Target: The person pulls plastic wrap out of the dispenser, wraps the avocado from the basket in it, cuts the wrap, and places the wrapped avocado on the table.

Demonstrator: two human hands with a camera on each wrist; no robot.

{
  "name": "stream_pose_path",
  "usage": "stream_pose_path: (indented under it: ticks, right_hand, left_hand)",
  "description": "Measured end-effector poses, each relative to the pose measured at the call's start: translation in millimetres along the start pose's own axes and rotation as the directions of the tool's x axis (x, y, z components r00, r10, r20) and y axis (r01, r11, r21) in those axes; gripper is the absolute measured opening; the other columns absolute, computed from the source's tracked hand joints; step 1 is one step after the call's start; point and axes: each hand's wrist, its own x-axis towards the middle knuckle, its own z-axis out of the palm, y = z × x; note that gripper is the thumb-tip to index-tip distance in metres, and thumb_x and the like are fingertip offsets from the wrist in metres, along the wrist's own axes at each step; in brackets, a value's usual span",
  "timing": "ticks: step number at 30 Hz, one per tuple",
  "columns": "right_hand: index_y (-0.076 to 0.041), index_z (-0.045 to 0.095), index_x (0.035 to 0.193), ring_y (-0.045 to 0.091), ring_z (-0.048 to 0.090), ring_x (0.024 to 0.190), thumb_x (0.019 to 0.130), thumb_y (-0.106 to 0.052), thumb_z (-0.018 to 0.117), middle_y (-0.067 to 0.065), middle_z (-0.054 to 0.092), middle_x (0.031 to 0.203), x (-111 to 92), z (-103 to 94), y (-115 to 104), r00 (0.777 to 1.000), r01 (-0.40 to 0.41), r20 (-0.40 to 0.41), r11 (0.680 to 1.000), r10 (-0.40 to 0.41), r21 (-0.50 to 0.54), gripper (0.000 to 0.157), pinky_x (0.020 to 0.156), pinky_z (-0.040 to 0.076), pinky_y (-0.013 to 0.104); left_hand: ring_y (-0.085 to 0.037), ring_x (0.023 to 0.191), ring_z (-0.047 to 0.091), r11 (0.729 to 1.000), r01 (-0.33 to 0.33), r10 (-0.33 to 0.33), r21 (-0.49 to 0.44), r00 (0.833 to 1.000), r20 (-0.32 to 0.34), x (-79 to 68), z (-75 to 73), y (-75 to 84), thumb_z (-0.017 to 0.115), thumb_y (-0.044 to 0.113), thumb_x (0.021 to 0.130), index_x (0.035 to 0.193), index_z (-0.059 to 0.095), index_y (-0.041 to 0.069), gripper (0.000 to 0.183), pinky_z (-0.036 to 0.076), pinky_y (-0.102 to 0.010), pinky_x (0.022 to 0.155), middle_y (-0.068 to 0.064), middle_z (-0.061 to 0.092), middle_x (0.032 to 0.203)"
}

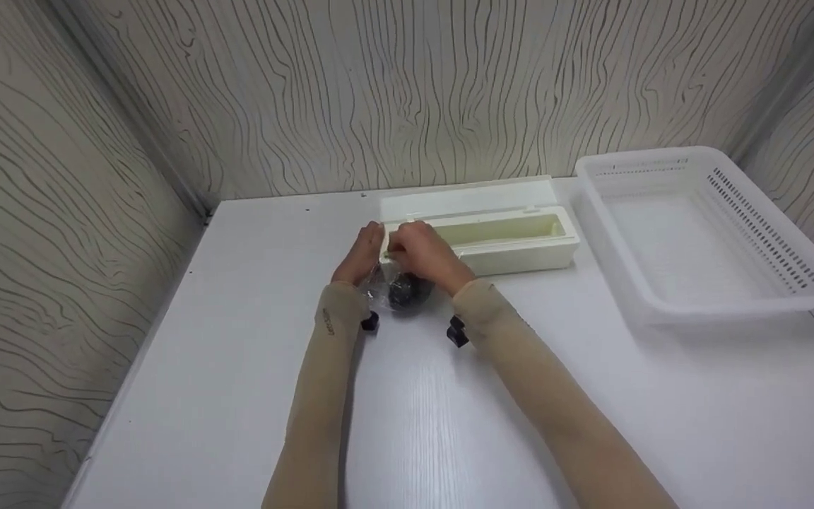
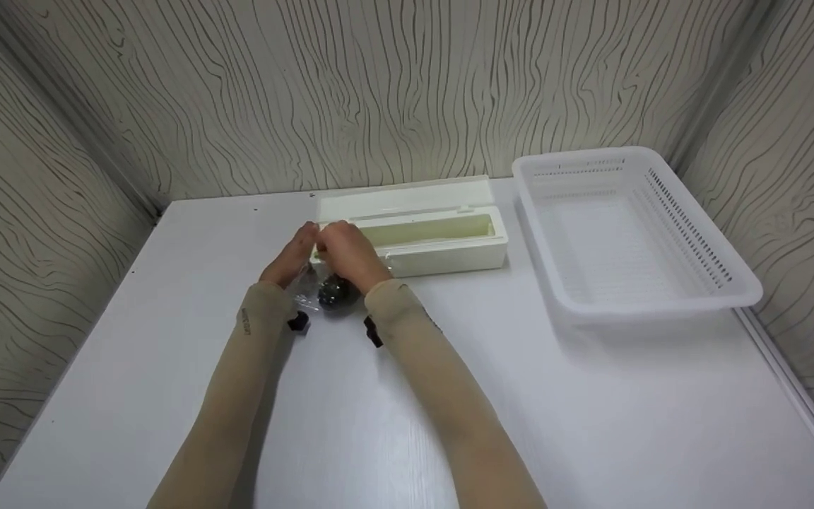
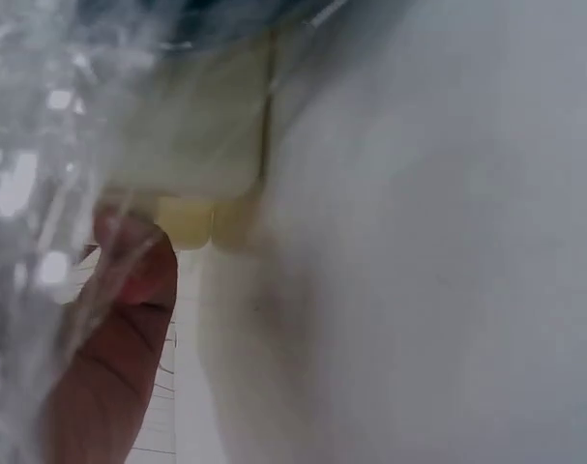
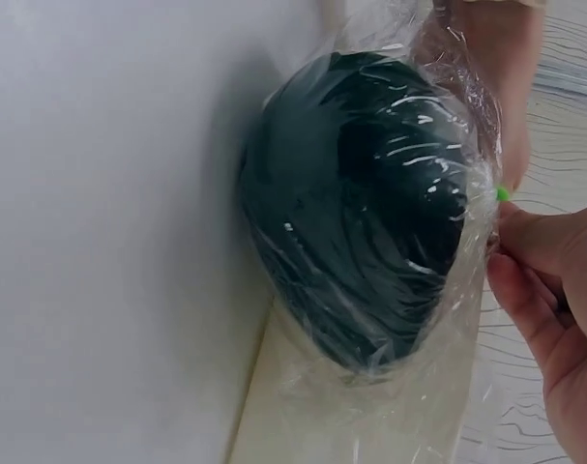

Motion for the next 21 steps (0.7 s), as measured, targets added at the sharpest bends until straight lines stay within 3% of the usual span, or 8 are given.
stream_pose_path:
  ticks: [5,11,15,21]
  right_hand:
    - [-0.012,0.078,0.087,0.016,0.065,0.079,0.084,-0.006,0.072,-0.001,0.073,0.082,-5,-1.5,4,0.998,-0.054,-0.023,0.997,0.056,0.049,0.009,0.078,0.054,0.030]
    - [-0.012,0.078,0.091,0.015,0.069,0.083,0.082,-0.007,0.074,0.001,0.074,0.088,-13,-1.1,5,0.985,-0.139,-0.090,0.983,0.150,0.122,0.012,0.077,0.056,0.029]
    - [-0.009,0.077,0.095,0.015,0.070,0.085,0.081,-0.005,0.074,0.003,0.074,0.091,-18,1.5,3,0.981,-0.155,-0.085,0.969,0.173,0.191,0.014,0.076,0.056,0.028]
    - [-0.004,0.073,0.104,0.017,0.069,0.088,0.082,-0.001,0.069,0.007,0.073,0.099,-19,3.0,1,0.987,-0.137,-0.047,0.952,0.156,0.272,0.022,0.078,0.056,0.027]
  left_hand:
    - [-0.020,0.116,0.041,1.000,0.011,-0.011,0.026,1.000,0.009,-3.1,-1.2,0.9,0.014,0.051,0.102,0.122,0.041,0.017,0.048,0.028,-0.042,0.113,-0.005,0.041,0.123]
    - [-0.019,0.116,0.044,0.999,0.020,-0.020,0.032,1.000,-0.004,-3.3,2.6,1.7,0.014,0.051,0.102,0.121,0.042,0.019,0.047,0.028,-0.042,0.114,-0.005,0.042,0.121]
    - [-0.021,0.110,0.044,0.999,0.016,-0.015,0.052,1.000,-0.005,-2.4,3.5,-0.5,0.012,0.049,0.102,0.119,0.042,0.017,0.047,0.031,-0.041,0.112,-0.006,0.042,0.118]
    - [-0.018,0.115,0.043,1.000,0.018,-0.018,0.019,0.999,-0.027,-3.0,4.5,1.3,0.013,0.051,0.101,0.124,0.042,0.020,0.048,0.028,-0.043,0.114,-0.004,0.042,0.121]
